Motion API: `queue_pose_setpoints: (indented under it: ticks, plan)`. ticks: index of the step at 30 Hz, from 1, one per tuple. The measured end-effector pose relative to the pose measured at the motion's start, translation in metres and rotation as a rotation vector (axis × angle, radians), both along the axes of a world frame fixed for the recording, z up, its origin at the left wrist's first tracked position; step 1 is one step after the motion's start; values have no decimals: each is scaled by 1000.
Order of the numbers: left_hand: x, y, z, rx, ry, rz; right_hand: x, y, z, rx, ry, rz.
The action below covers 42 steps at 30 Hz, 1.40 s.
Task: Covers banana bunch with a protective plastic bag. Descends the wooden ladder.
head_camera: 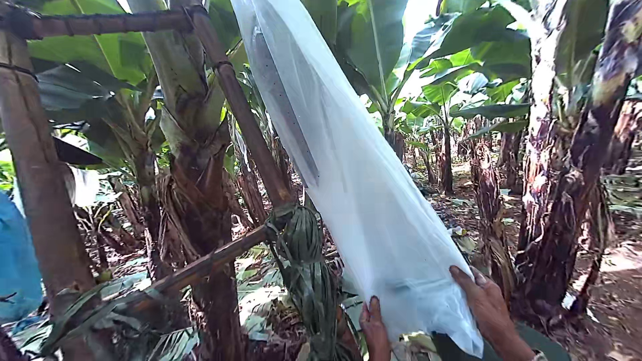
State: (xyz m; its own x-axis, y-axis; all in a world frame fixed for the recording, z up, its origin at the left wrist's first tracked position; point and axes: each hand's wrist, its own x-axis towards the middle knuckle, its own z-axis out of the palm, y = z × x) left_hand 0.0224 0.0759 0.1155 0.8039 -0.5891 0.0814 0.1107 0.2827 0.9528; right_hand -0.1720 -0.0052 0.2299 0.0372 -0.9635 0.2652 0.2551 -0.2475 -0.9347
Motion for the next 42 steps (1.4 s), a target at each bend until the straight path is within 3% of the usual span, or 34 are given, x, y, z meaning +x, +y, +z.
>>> queue_pose_setpoints:
  ticks: [2,5,7,13,15,20,24,27,30,33,35,37,40,42]
  plan:
    - [9,2,-6,56,-36,85,-3,13,-7,-28,125,145]
    - [12,5,-4,140,-82,142,-25,29,-11,-88,344,559]
    - [10,7,-2,169,-111,166,-43,23,-13,-139,358,655]
    - [7,12,-2,-101,103,112,-72,11,0,-32,-101,533]
    - [8,9,0,-121,143,139,-76,17,6,15,-151,491]
    - [9,6,2,-158,127,155,-121,14,16,-67,85,658]
    - [6,5,-6,-20,-123,-97,-157,9,36,-148,311,493]
    - [5,6,4,53,-217,-153,-164,8,37,-139,238,399]
    - [-6,23,13,-133,-57,-131,-165,11,29,-122,289,391]
    - [-29,53,26,-178,171,-103,-165,18,27,-182,518,592]
    - [-39,75,26,-86,-22,17,-161,21,30,-232,734,741]
    - [-41,103,31,85,-412,180,-161,18,32,-283,859,810]
    - [-43,166,62,320,-726,147,-174,14,39,-227,786,780]
    - [-44,189,73,23,-697,191,-180,17,36,-176,677,721]
